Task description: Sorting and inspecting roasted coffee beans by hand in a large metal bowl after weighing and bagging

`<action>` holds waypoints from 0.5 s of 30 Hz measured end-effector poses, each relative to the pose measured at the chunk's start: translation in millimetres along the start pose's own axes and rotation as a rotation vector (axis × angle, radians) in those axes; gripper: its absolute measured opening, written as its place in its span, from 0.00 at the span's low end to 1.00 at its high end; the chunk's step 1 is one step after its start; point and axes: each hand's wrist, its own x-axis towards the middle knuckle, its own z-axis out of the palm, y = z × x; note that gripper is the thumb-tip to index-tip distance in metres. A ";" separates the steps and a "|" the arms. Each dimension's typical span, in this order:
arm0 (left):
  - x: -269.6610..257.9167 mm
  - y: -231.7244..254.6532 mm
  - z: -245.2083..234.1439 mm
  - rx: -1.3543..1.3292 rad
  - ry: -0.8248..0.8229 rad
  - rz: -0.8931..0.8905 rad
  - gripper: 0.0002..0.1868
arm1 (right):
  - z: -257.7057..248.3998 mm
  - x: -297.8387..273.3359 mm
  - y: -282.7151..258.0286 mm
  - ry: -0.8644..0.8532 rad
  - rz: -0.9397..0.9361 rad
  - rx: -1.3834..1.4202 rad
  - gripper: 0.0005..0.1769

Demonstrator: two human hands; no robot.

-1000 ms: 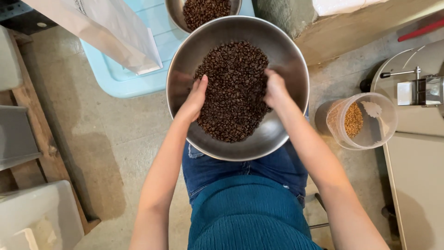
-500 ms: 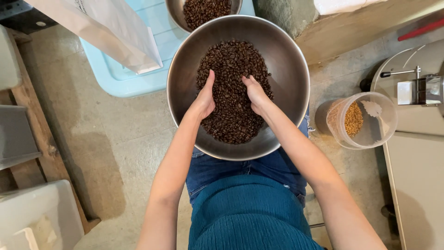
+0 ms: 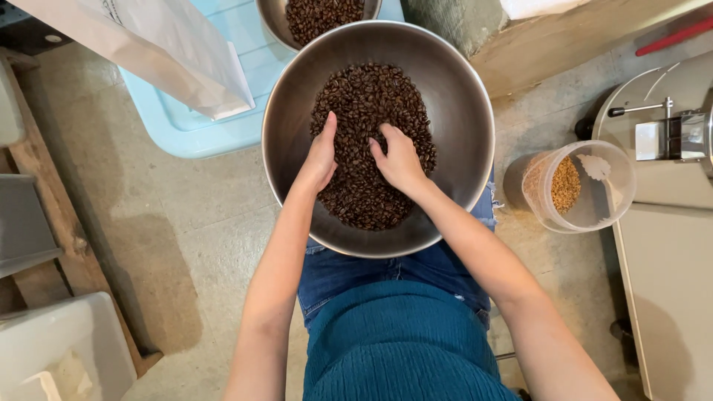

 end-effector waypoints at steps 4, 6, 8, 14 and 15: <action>25.1 -29.1 -16.4 0.106 0.140 0.102 0.50 | 6.8 12.0 36.8 0.199 -0.151 -0.300 0.19; 43.7 -53.3 -32.9 0.217 0.228 0.239 0.41 | 1.4 10.6 40.9 0.312 -0.167 -0.354 0.15; 43.4 -54.7 -33.8 0.230 0.254 0.240 0.41 | -12.8 9.5 31.3 0.350 -0.136 -0.301 0.14; 31.4 -41.7 -25.6 0.100 0.294 0.214 0.39 | -22.3 31.9 61.9 0.361 0.008 -0.013 0.21; 29.2 -40.7 -24.3 0.050 0.283 0.199 0.39 | -22.1 35.9 71.6 0.267 0.091 0.084 0.23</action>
